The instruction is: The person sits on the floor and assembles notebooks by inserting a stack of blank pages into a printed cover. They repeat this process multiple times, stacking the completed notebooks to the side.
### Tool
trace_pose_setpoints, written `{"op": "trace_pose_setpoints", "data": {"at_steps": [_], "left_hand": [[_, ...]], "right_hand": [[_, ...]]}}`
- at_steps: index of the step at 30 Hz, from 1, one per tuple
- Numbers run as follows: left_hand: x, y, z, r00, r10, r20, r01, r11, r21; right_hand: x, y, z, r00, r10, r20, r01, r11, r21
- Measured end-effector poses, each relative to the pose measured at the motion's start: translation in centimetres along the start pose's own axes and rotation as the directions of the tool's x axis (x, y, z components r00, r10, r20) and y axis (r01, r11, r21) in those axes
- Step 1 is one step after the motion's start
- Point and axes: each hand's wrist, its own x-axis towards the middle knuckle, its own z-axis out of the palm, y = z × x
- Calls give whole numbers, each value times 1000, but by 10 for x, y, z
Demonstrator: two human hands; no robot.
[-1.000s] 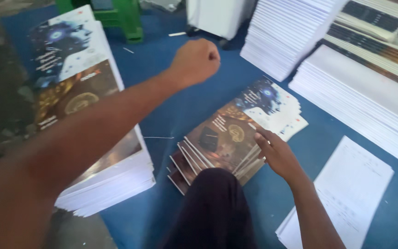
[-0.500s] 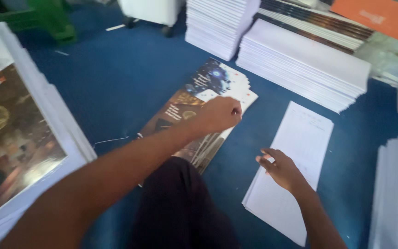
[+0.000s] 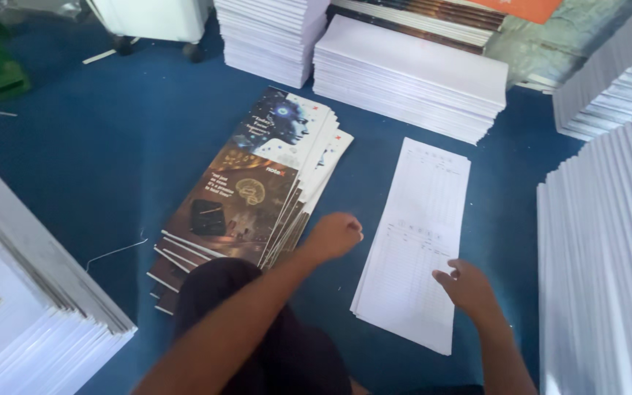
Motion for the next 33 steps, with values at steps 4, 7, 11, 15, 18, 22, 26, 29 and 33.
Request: {"op": "trace_pose_setpoints", "data": {"at_steps": [4,7,11,15,18,22,26,29,33], "left_hand": [[-1,-30,44,999,-4,50,2,999,38],[-8,-53,73,998,-4,66,-2,996,94],[-17,-78,104,992,-38,118,26,995,99],[-17,-83,109,962,-134,237,100,983,153],[-21,-78,105,889,-228,396,253,967,-11],[-23,-62,100,926,-17,377,43,997,-62],[-25,-46,93,892,-217,396,286,950,-123],[-26,-38,87,834,-326,446,423,896,-137],[-27,-37,87,912,-221,344,246,969,-31]], "right_hand": [[0,24,15,915,345,208,-371,923,100],[-3,28,27,869,444,217,-482,859,173],[-14,32,45,863,444,242,-498,828,258],[-17,28,46,909,365,203,-389,916,97],[-18,19,44,870,463,167,-480,874,79],[-20,4,35,843,511,166,-526,848,63],[-21,-1,27,807,551,213,-583,801,137],[-21,0,28,828,534,172,-559,813,164],[-18,12,35,820,548,167,-572,798,189]]}}
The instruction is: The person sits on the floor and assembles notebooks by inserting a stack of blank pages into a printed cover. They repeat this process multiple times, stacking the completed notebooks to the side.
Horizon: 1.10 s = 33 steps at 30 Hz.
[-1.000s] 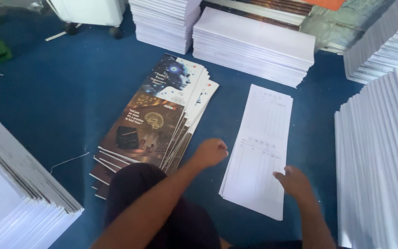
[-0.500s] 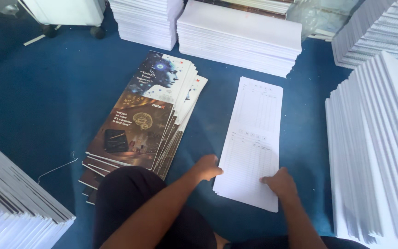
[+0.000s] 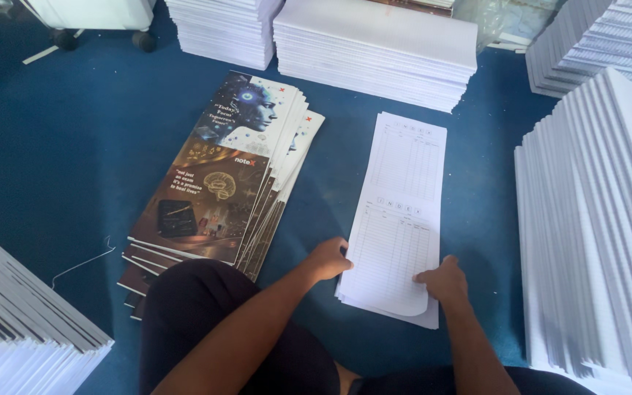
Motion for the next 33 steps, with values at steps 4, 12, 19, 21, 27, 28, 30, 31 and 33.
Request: {"op": "trace_pose_setpoints", "data": {"at_steps": [4,12,19,21,27,28,30,31,33], "left_hand": [[0,-2,4,998,48,-51,-46,998,40],[-16,21,-4,1000,28,-13,-28,999,40],[-19,30,-7,1000,2,15,-1,993,-116],[-14,25,-5,1000,20,11,-18,990,-137],[-1,7,3,998,37,44,-32,993,-111],[-1,5,4,998,48,41,-44,995,-94],[0,4,4,994,108,15,-108,994,11],[-1,5,4,988,156,-3,-155,983,100],[-3,9,2,986,164,-1,-162,971,176]], "right_hand": [[16,13,10,998,-51,-44,48,998,-51],[39,26,15,994,-65,-92,60,996,-62],[37,15,-7,986,12,169,-89,883,460],[41,14,-14,962,17,273,-190,759,623],[36,8,-18,967,21,255,-165,812,561],[31,6,-20,979,-26,200,-89,836,542],[19,-1,-28,987,-127,94,65,870,488],[12,-6,-32,988,-144,56,100,872,478],[0,-19,-42,984,-179,-20,168,875,454]]}}
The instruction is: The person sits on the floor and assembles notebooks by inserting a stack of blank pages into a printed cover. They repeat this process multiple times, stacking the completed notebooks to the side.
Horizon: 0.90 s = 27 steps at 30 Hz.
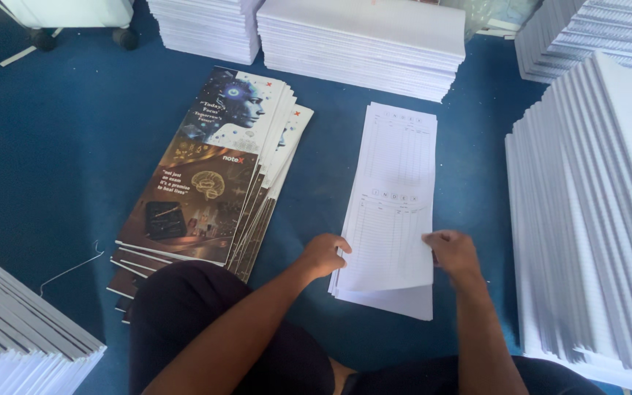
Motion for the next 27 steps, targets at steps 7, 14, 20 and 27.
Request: {"op": "trace_pose_setpoints", "data": {"at_steps": [7,14,20,27], "left_hand": [[-9,41,-23,988,-126,86,147,937,-317],[-18,78,-40,972,-63,225,202,713,-672],[-20,83,-46,967,-91,238,237,663,-710],[-14,76,-42,955,-252,158,288,643,-710]], "right_hand": [[-18,-31,9,966,-259,10,259,959,-117],[-30,-33,42,902,-410,136,416,909,-17],[-40,-38,69,901,-349,259,364,931,-12],[-33,-25,79,829,-387,403,253,903,348]]}}
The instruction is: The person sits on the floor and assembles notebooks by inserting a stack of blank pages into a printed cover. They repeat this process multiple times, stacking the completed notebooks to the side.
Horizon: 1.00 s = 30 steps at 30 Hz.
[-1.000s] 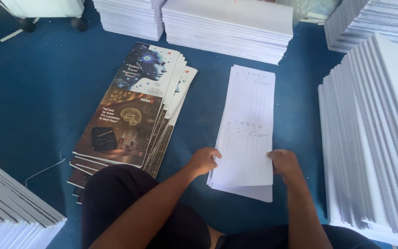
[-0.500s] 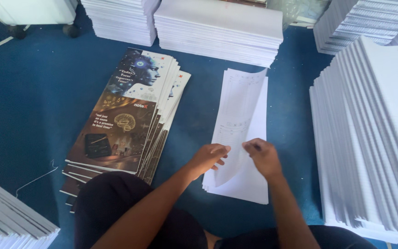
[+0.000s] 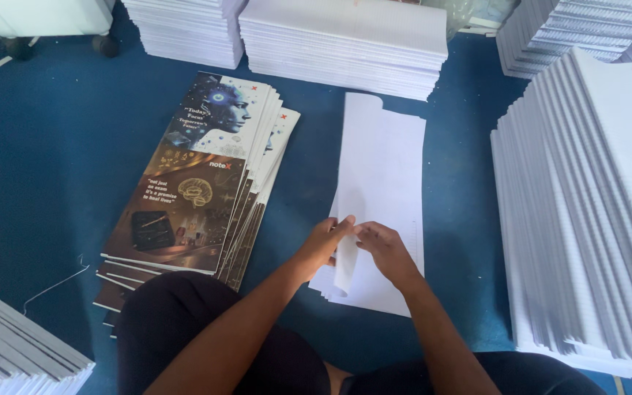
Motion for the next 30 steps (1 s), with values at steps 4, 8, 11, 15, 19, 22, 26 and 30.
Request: {"op": "trace_pose_setpoints", "data": {"at_steps": [4,8,11,15,19,22,26,30], "left_hand": [[12,-16,-7,997,69,-45,-68,997,20],[27,-29,-15,963,201,-180,-201,979,16],[39,-28,-29,887,369,-278,-302,919,254],[44,-26,-45,823,378,-423,-250,911,328],[43,-18,-53,716,483,-503,-242,849,470],[34,-9,-55,709,466,-528,-239,865,442],[21,3,-53,712,397,-578,-106,876,471],[13,6,-49,714,422,-559,-111,856,504]], "right_hand": [[2,9,0,1000,1,31,-1,1000,-11],[-1,18,-6,993,-52,-103,20,955,-297],[-3,27,-7,967,-191,-170,9,690,-723],[-2,28,-12,876,247,-415,-482,382,-789],[-2,19,-15,769,379,-514,-634,352,-688],[-5,21,-12,754,346,-558,-655,347,-671],[-6,33,-13,749,324,-579,-661,441,-608],[-3,42,-20,739,346,-578,-665,514,-542]]}}
